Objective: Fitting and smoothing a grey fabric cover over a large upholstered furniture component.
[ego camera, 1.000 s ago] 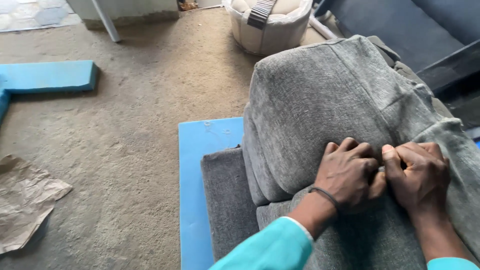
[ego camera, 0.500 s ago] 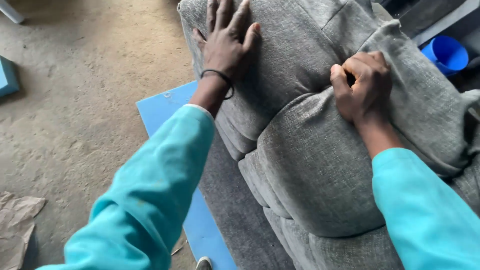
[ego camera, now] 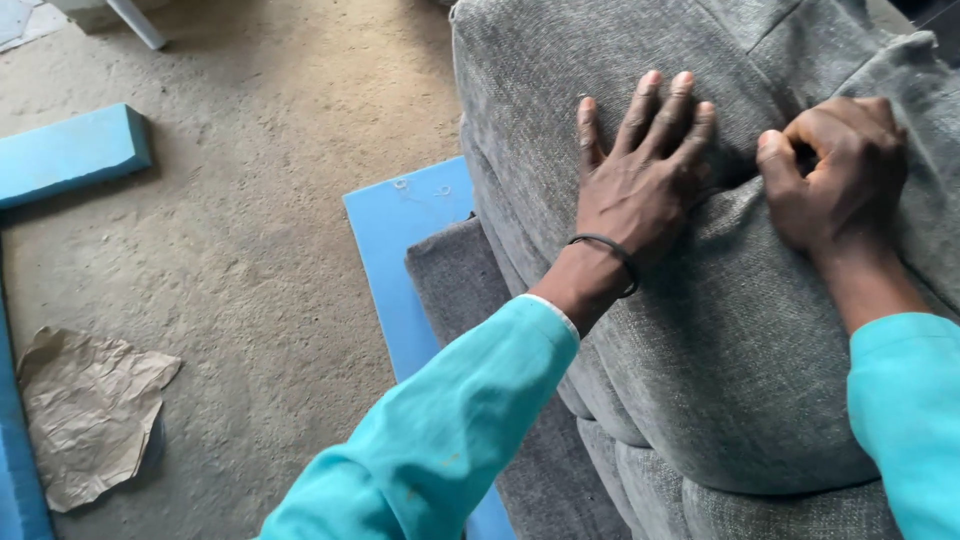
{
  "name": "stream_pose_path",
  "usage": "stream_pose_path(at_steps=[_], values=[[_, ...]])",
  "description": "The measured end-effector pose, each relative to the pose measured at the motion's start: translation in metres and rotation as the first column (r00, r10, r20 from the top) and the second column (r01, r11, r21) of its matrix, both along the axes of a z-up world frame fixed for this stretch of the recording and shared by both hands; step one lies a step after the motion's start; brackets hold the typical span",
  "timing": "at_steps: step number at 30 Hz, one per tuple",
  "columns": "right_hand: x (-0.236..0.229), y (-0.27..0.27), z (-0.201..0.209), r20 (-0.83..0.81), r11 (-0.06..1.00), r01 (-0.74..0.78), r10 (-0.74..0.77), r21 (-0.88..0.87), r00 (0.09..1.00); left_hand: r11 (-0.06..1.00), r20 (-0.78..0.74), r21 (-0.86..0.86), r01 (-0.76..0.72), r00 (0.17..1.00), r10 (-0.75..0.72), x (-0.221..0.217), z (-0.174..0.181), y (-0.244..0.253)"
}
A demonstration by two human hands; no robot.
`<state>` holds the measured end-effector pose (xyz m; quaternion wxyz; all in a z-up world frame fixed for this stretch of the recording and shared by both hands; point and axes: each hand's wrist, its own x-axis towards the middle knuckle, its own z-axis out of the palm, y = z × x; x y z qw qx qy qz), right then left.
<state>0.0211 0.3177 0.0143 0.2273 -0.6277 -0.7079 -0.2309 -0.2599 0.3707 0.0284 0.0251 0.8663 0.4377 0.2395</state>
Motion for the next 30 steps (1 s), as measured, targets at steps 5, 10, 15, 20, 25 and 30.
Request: stream_pose_path(at_steps=[5,10,15,20,25,30], values=[[0.004,-0.002,0.0,-0.025,0.999,-0.044,0.044,0.012,0.999,0.994,-0.02,-0.05,0.093,0.995,-0.094,0.001,-0.002,-0.006],[0.031,0.004,-0.025,-0.091,0.992,-0.122,0.119,-0.026,0.989,0.996,-0.044,-0.077,0.039,0.998,-0.042,0.016,-0.008,-0.003],[0.044,0.005,-0.049,-0.442,0.974,-0.118,0.021,-0.192,0.897,0.986,0.063,0.035,-0.164,0.985,0.161,0.033,-0.002,-0.026],[0.03,0.003,-0.032,-0.383,0.981,-0.111,0.043,-0.157,0.923,0.988,0.488,-0.047,-0.144,0.86,0.149,0.026,0.015,-0.106],[0.041,0.007,-0.047,-0.43,0.976,-0.191,0.128,-0.106,0.894,0.979,0.576,-0.191,-0.069,0.8,0.169,0.009,0.029,-0.15],[0.044,0.002,-0.047,-0.388,0.982,-0.128,0.065,-0.136,0.919,0.949,0.616,-0.252,-0.189,0.725,0.308,0.005,0.03,-0.153]])
